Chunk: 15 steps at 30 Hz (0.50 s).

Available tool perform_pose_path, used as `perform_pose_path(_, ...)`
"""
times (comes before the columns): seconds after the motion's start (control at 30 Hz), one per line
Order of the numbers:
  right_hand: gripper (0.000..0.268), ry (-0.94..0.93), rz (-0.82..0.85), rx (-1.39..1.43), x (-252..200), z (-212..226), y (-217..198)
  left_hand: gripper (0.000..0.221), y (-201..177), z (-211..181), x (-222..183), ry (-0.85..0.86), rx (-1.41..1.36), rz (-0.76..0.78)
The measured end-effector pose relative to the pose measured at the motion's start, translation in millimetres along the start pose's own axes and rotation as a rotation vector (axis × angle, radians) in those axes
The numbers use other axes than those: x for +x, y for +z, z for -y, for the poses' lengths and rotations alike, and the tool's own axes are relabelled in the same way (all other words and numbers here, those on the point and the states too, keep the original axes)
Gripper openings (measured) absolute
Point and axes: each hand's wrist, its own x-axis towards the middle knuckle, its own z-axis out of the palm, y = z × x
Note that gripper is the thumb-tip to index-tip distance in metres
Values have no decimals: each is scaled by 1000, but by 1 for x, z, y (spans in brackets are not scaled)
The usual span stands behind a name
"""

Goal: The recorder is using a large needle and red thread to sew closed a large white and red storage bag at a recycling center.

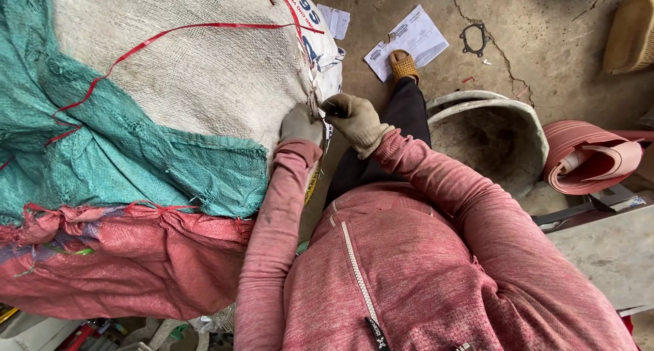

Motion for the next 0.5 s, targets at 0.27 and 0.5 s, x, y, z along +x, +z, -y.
perform_pose_path(0.27,23,-265,-37,-358,-2,1,3,23,20,35,-1,141,-293,-122)
perform_pose_path(0.5,30,48,-30,221,13,-36,0,30,50,55,15,263,-339,-267)
